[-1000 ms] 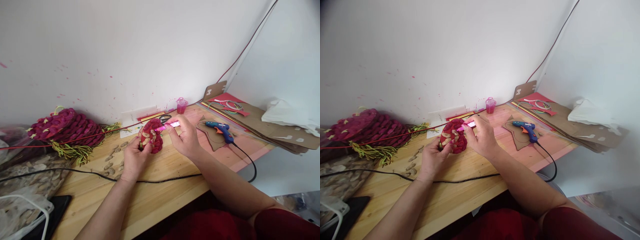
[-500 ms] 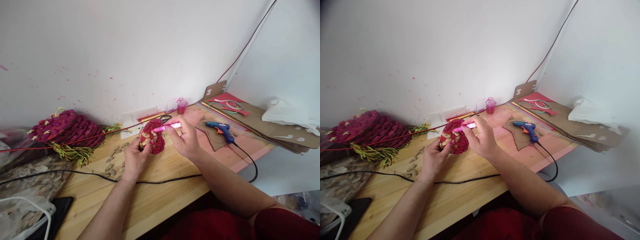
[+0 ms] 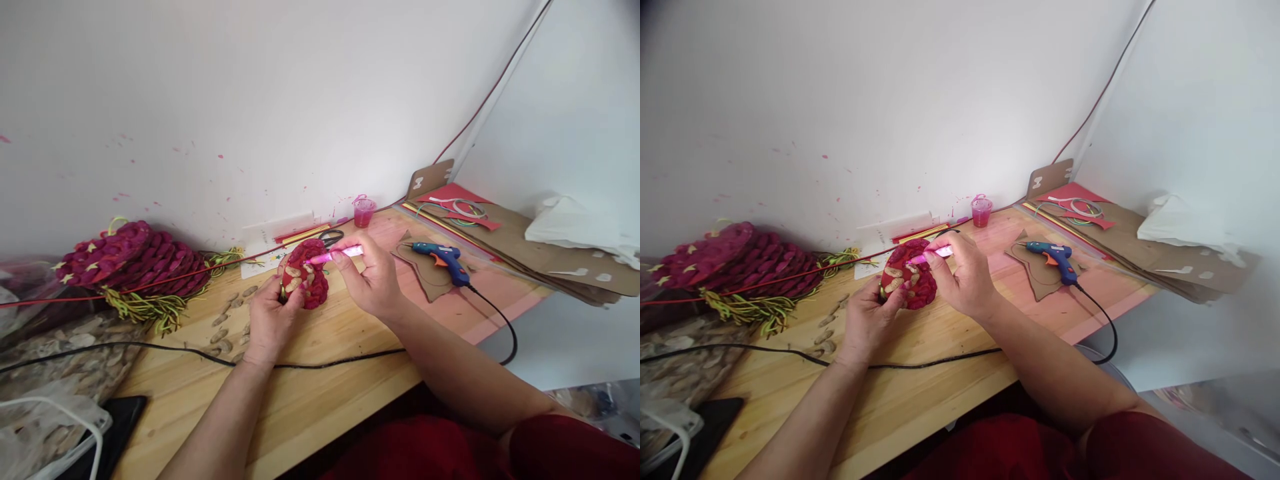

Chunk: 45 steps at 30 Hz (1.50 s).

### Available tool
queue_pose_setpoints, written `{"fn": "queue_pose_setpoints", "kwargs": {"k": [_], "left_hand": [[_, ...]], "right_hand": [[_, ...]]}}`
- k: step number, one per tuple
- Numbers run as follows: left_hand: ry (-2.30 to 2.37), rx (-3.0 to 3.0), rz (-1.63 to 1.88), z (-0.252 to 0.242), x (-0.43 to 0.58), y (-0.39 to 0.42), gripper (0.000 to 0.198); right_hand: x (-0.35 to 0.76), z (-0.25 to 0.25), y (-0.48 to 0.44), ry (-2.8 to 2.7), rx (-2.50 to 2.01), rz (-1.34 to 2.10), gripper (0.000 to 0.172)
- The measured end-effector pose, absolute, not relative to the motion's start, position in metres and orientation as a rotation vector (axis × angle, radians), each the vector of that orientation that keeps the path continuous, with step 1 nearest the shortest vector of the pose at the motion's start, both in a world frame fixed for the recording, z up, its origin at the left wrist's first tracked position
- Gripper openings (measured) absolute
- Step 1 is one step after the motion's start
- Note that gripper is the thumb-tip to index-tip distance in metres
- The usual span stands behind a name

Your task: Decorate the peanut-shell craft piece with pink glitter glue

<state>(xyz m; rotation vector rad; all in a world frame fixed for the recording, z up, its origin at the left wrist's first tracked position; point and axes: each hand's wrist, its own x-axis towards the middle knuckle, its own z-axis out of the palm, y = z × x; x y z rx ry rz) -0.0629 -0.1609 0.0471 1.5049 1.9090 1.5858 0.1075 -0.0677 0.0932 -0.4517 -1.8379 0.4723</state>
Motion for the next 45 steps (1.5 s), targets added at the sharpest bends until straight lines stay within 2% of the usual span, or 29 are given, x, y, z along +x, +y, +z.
{"fn": "queue_pose_setpoints", "kwargs": {"k": [45], "left_hand": [[1.895, 1.511, 1.592, 0.0491, -0.0633, -0.1617, 0.019]], "right_hand": [[0.1069, 0.0913, -0.0657, -1.763, -0.492, 0.562, 0.009]]}}
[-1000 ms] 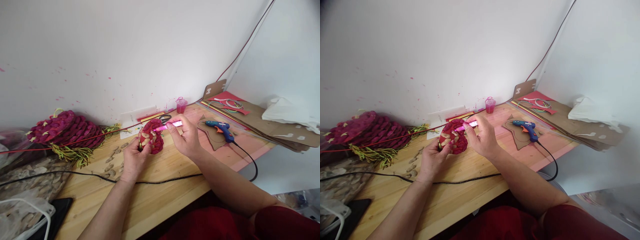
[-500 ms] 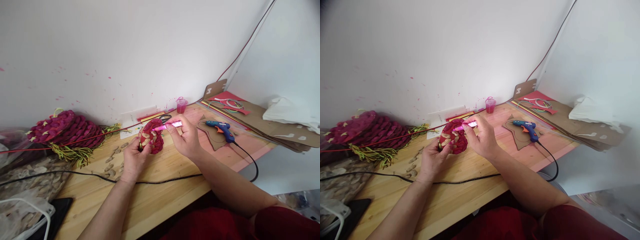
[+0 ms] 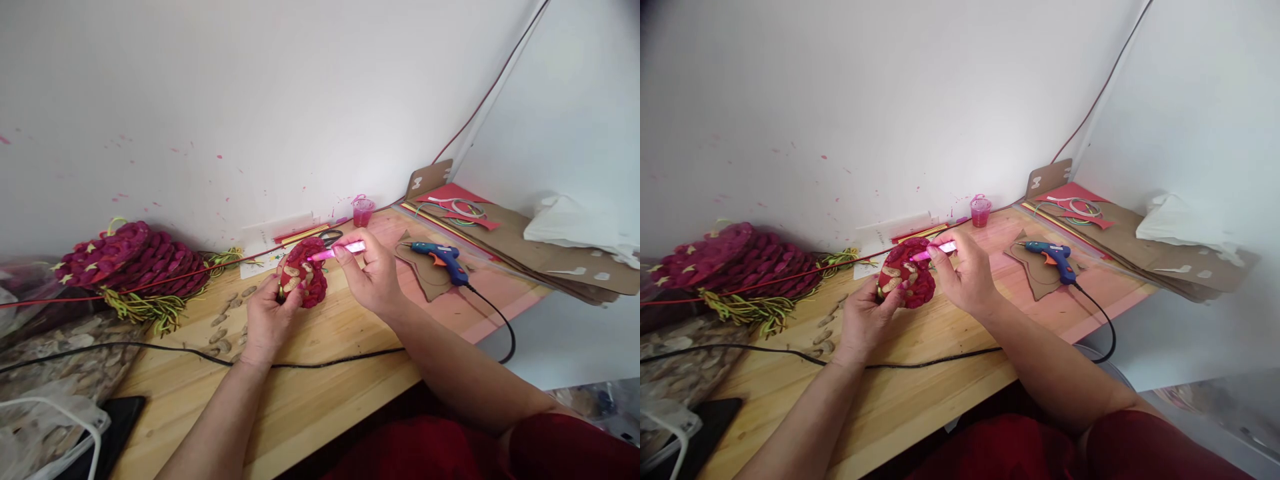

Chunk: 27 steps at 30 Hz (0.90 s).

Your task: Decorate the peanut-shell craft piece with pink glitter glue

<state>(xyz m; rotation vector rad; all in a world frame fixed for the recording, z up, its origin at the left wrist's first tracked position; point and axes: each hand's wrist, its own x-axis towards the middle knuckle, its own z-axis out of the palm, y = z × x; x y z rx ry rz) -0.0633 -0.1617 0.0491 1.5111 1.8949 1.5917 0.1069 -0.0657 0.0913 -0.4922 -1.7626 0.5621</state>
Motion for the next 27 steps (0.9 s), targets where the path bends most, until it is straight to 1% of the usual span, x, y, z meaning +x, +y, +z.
{"fn": "queue_pose_setpoints", "kwargs": {"k": [9, 20, 27], "left_hand": [[1.908, 1.477, 1.597, 0.0538, -0.0592, -0.1625, 0.018], [1.919, 1.467, 1.584, 0.0549, -0.0592, -0.1635, 0.016], [1.917, 1.389, 1.565, 0.0524, -0.0632, -0.1627, 0.024]], "right_hand": [[0.1082, 0.0929, -0.0689, -1.8, -0.434, 0.493, 0.005], [0.1056, 0.0958, -0.0728, -1.961, -0.282, 0.365, 0.006], [0.1059, 0.0945, -0.0698, -2.032, -0.232, 0.336, 0.006]]}}
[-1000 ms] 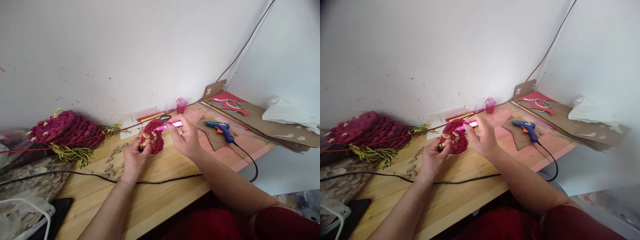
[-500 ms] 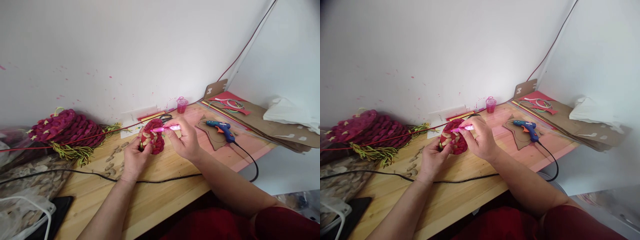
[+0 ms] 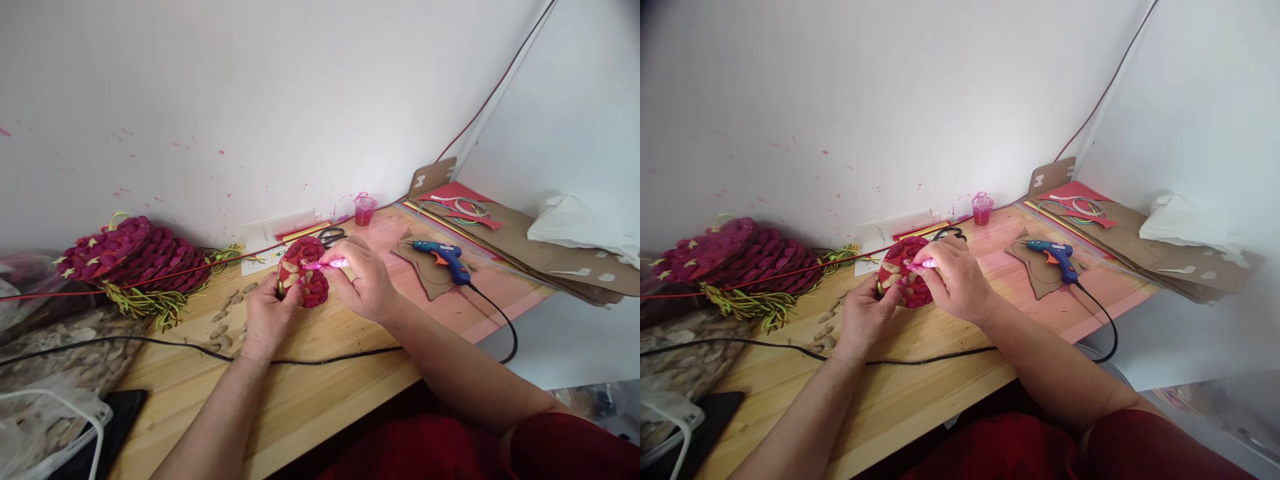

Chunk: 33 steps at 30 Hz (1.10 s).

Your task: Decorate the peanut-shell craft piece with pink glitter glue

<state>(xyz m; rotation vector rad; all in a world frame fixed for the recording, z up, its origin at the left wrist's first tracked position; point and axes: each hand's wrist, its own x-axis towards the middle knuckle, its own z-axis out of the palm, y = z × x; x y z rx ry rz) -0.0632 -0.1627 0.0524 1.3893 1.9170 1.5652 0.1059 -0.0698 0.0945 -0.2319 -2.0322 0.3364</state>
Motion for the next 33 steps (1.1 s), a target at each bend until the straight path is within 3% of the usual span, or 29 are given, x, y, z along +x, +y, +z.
{"fn": "queue_pose_setpoints", "kwargs": {"k": [33], "left_hand": [[1.923, 1.297, 1.458, 0.0561, -0.0624, -0.1658, 0.028]], "right_hand": [[0.1068, 0.0916, -0.0684, -2.203, -0.179, 0.317, 0.011]]}}
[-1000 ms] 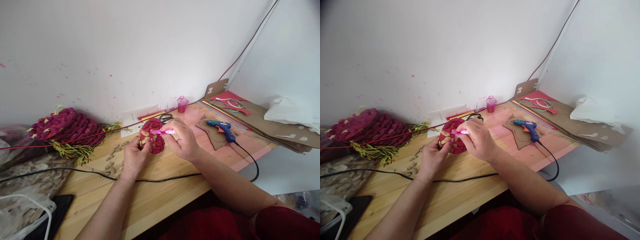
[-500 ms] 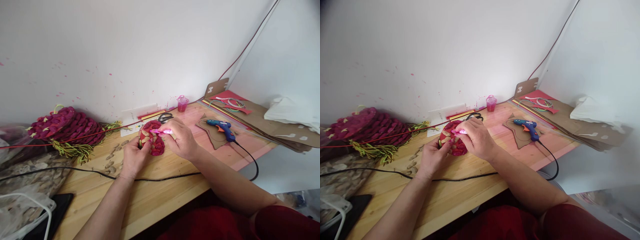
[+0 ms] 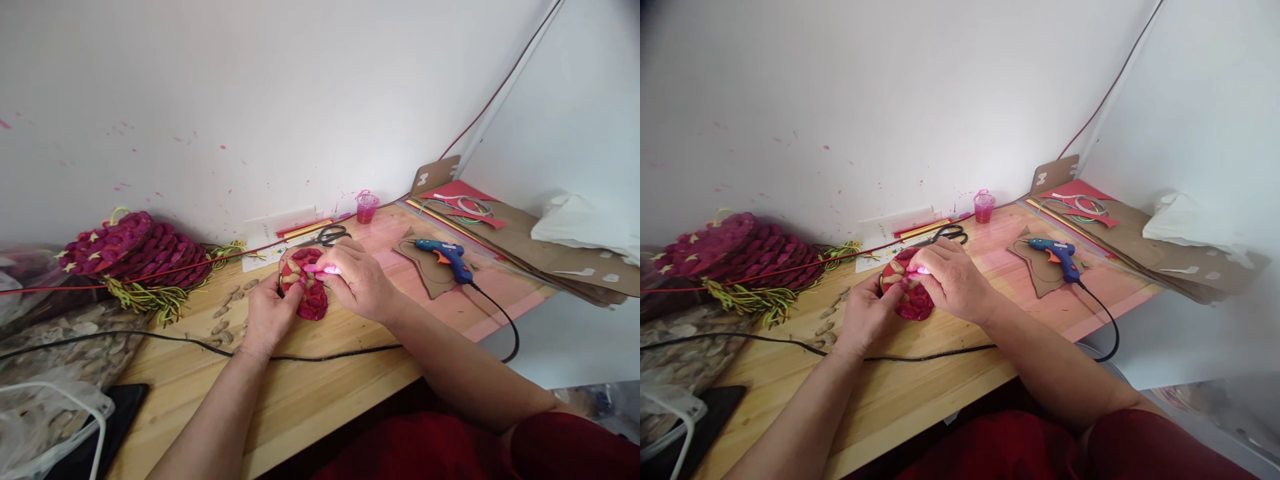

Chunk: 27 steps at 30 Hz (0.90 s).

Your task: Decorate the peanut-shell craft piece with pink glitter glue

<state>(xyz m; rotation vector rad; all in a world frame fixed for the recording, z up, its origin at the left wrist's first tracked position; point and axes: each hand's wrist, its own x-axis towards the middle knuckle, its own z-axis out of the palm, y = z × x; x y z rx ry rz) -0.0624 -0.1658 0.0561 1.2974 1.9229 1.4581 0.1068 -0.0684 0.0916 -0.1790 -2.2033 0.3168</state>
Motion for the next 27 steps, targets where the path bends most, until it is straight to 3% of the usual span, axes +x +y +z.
{"fn": "queue_pose_setpoints", "kwargs": {"k": [27], "left_hand": [[1.965, 1.307, 1.41, 0.0569, -0.0637, -0.1657, 0.026]], "right_hand": [[0.1099, 0.094, -0.0651, -2.221, -0.196, 0.368, 0.011]]}}
